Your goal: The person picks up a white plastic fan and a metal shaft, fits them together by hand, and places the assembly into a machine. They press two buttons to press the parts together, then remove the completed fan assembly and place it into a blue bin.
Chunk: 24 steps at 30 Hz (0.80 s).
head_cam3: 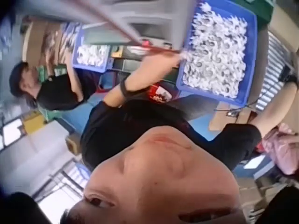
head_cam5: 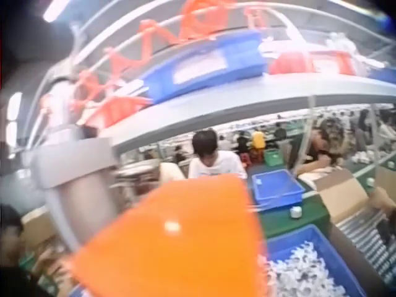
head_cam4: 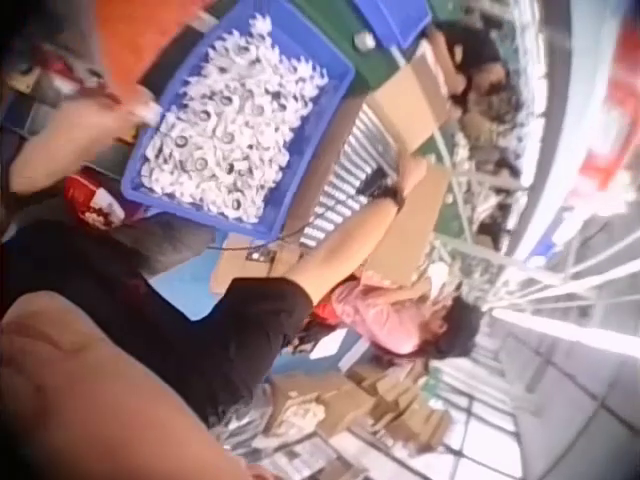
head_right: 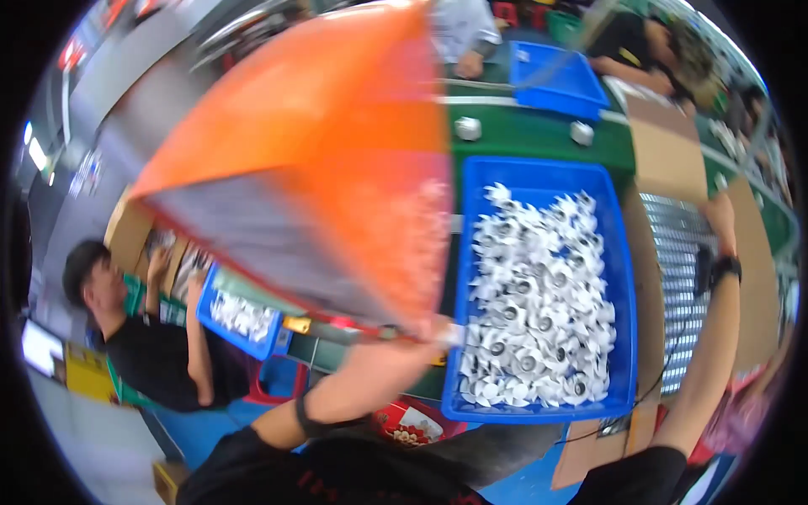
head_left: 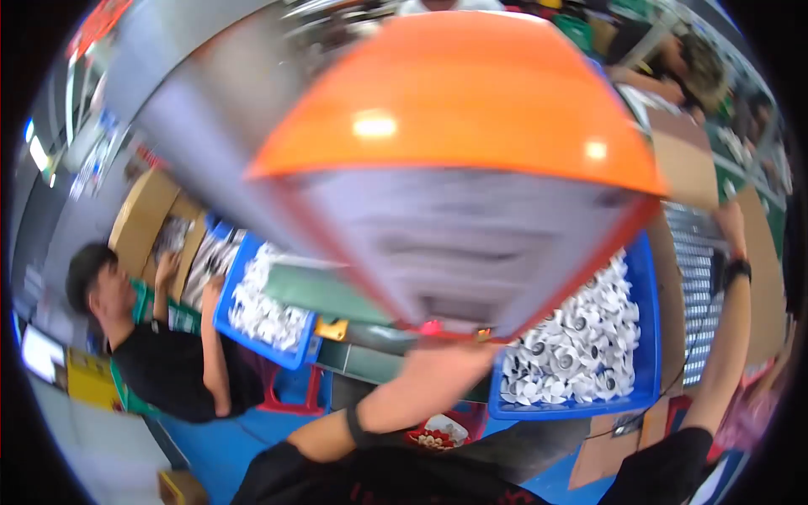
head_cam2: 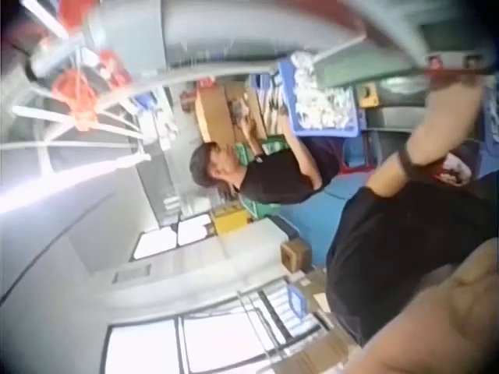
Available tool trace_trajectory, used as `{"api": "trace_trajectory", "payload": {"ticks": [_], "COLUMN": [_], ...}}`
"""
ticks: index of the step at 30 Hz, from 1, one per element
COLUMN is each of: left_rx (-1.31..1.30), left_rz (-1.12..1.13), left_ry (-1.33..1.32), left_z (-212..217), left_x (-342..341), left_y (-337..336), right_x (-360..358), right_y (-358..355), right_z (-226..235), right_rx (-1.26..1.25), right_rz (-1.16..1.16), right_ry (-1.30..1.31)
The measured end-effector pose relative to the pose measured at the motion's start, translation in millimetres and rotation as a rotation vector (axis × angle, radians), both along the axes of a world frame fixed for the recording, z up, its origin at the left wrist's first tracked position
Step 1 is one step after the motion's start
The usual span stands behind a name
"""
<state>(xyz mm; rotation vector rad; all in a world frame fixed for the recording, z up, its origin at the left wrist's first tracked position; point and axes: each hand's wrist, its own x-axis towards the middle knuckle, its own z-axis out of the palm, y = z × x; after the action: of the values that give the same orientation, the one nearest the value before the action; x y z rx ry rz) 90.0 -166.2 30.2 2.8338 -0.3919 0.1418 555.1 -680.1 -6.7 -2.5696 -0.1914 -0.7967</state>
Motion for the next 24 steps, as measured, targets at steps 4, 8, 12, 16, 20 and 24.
{"api": "trace_trajectory", "payload": {"ticks": [4, 8, 12, 16, 20, 24], "left_rx": [-0.555, -0.422, -0.51, -0.541, -0.429, -0.164], "left_rz": [-0.091, -0.166, -0.249, -0.049, 0.392, 0.44], "left_ry": [0.053, -0.562, -0.244, -0.304, -0.248, -0.225], "left_z": [-9, -17, -14, -16, -5, 7], "left_x": [34, 11, -47, -99, -133, -106], "left_y": [-41, -53, 25, 119, 218, 297], "right_x": [-35, -65, -153, -170, -240, -315], "right_y": [29, 41, 142, 87, 171, 263], "right_z": [30, 49, 95, 41, 2, 1], "right_rx": [-0.037, 1.213, 1.761, 1.637, 1.695, 1.623], "right_rz": [0.162, 0.426, 0.11, 0.731, 0.872, 0.544], "right_ry": [0.194, 0.196, 0.276, 0.679, 0.856, 0.725]}}
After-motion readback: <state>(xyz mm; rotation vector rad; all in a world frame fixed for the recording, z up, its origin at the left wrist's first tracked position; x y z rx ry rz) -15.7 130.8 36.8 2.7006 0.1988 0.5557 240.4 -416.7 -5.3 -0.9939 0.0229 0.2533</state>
